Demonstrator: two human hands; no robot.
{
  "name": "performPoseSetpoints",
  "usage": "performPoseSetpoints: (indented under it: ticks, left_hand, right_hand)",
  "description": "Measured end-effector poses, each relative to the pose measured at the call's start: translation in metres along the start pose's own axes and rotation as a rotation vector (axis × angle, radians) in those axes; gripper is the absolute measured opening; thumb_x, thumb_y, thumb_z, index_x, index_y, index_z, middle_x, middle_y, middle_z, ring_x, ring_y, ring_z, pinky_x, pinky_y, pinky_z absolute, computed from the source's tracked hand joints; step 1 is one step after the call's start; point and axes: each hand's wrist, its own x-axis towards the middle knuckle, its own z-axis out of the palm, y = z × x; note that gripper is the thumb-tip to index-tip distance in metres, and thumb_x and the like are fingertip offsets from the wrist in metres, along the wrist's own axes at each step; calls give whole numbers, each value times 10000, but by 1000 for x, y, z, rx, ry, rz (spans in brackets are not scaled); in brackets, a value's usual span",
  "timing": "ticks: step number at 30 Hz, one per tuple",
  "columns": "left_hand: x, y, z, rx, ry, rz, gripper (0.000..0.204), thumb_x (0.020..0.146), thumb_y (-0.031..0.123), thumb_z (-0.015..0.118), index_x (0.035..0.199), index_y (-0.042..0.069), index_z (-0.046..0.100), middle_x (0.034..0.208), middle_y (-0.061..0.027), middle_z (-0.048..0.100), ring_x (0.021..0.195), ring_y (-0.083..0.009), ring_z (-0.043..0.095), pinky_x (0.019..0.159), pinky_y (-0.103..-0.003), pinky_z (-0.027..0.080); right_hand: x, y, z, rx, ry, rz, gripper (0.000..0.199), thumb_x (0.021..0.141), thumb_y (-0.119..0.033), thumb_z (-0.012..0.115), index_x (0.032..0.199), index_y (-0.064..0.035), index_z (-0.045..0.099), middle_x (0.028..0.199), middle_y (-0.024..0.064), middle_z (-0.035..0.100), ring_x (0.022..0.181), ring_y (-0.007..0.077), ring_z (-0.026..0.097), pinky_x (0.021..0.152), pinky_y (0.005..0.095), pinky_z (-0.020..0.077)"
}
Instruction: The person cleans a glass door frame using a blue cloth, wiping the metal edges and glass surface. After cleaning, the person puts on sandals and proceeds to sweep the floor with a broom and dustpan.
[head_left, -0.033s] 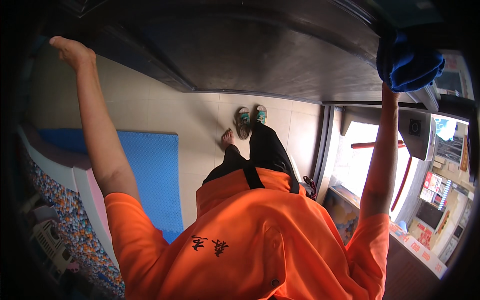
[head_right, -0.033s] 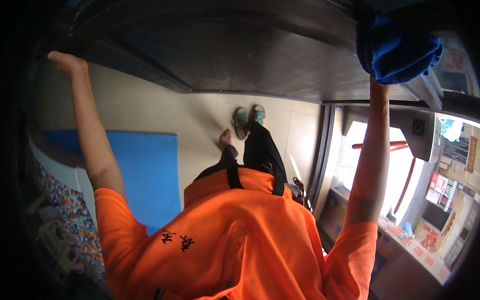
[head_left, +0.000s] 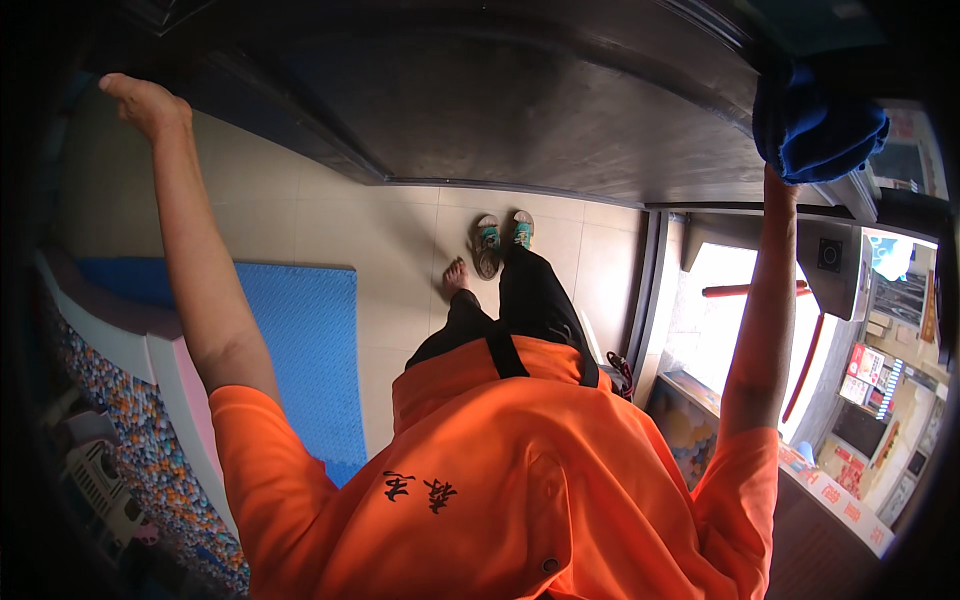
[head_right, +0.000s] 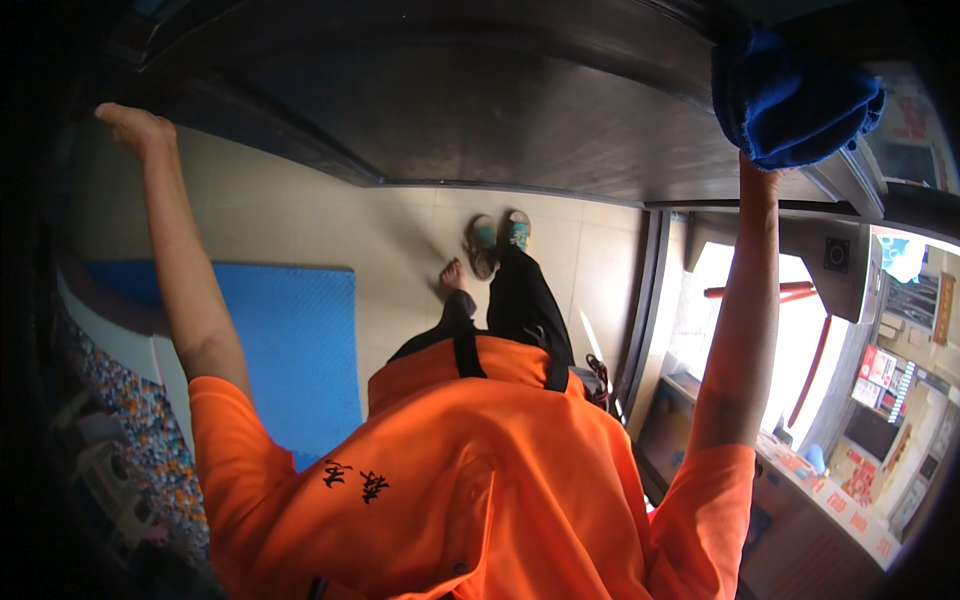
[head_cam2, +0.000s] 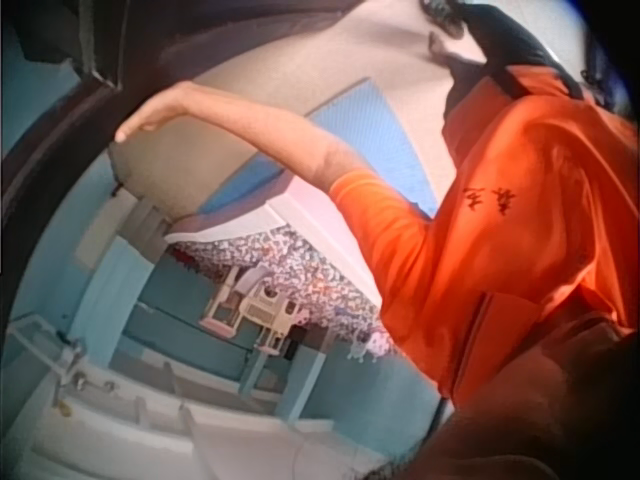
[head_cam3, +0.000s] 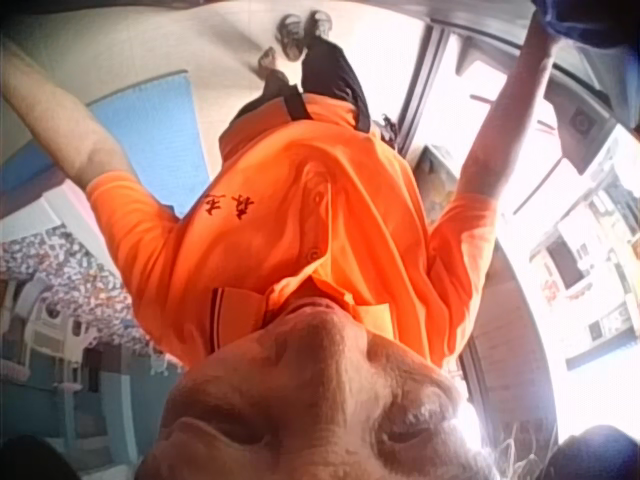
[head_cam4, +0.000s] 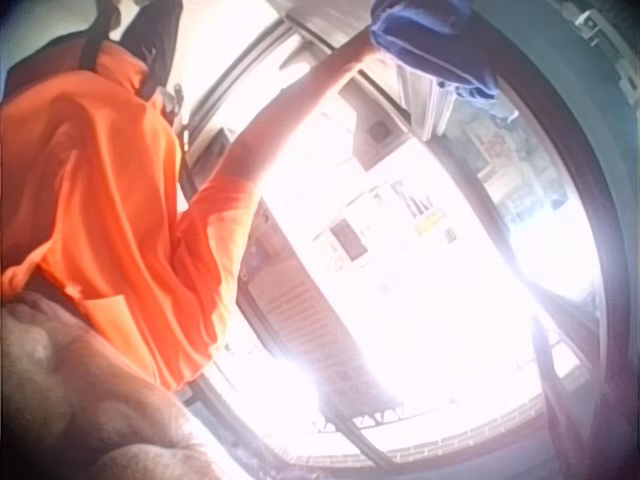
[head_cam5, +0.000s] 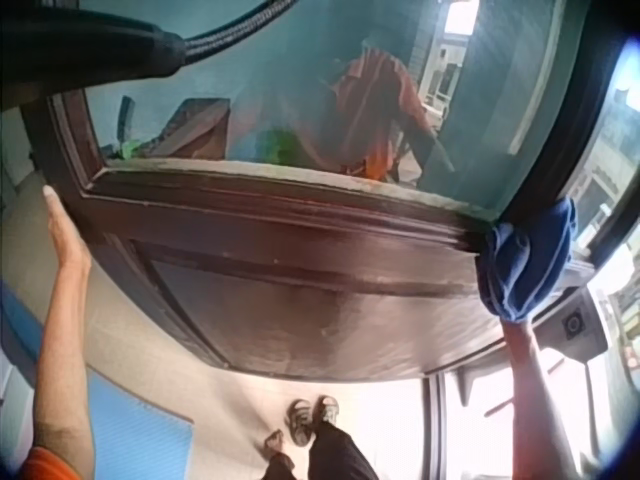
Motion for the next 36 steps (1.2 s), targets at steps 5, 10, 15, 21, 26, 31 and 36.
performPoseSetpoints:
  ticks: [5, 10, 15, 21, 26, 31, 36]
  left_hand:
    - [2, -2, -2, -2, -8, -14, 770, 942, 537, 229, 1354, -113, 258, 1403, -258, 297, 1247, -306, 398, 1030, -342, 344]
    - [0, 8, 1, 37, 18, -97, 770, 944, 531, 219, 1349, -122, 253, 1406, -269, 285, 1256, -304, 392, 990, -321, 394]
    - [-10, 23, 3, 14, 3, -195, 805, 940, 542, 214, 1331, -161, 237, 1377, -273, 314, 1228, -296, 420, 986, -301, 402]
    - [5, 2, 1, 55, 27, -110, 822, 939, 547, 210, 1307, -188, 249, 1272, -255, 406, 1112, -251, 496, 976, -305, 412]
    - [4, 6, 1, 48, 19, -132, 812, 942, 538, 199, 1318, -181, 234, 1318, -271, 358, 1174, -292, 450, 1012, -344, 376]
    - [-1, 15, 6, 91, 50, -163, 804, 940, 532, 182, 1340, -165, 201, 1406, -307, 236, 1300, -376, 310, 1080, -408, 281]
    - [-4, 16, 3, 45, -11, -157, 801, 937, 535, 177, 1353, -149, 187, 1432, -302, 185, 1342, -373, 224, 1101, -395, 238]
  right_hand:
    - [3, -2, 5, 6, 1, -8, 508, 802, -212, 641, 1231, -49, 423, 1207, 114, 489, 1129, 258, 473, 970, 385, 370]
    - [7, -2, 5, 7, 6, -14, 496, 805, -205, 639, 1227, -45, 433, 1202, 115, 496, 1124, 257, 478, 967, 382, 373]
    - [6, -2, 9, 13, 3, -17, 485, 808, -198, 637, 1223, -41, 442, 1196, 115, 503, 1120, 255, 483, 965, 380, 376]
    - [4, -6, 7, 4, 12, -16, 471, 812, -189, 635, 1219, -36, 453, 1189, 116, 511, 1115, 253, 489, 962, 377, 379]
    - [4, -5, 10, 14, 19, -18, 459, 816, -182, 633, 1215, -32, 462, 1183, 116, 518, 1110, 252, 494, 959, 374, 382]
    - [10, -6, 11, 23, 35, -35, 448, 819, -175, 631, 1211, -29, 472, 1177, 117, 525, 1106, 250, 499, 957, 372, 385]
    - [19, -10, 15, 50, 58, -70, 436, 822, -168, 629, 1207, -25, 481, 1172, 117, 532, 1102, 249, 504, 954, 369, 388]
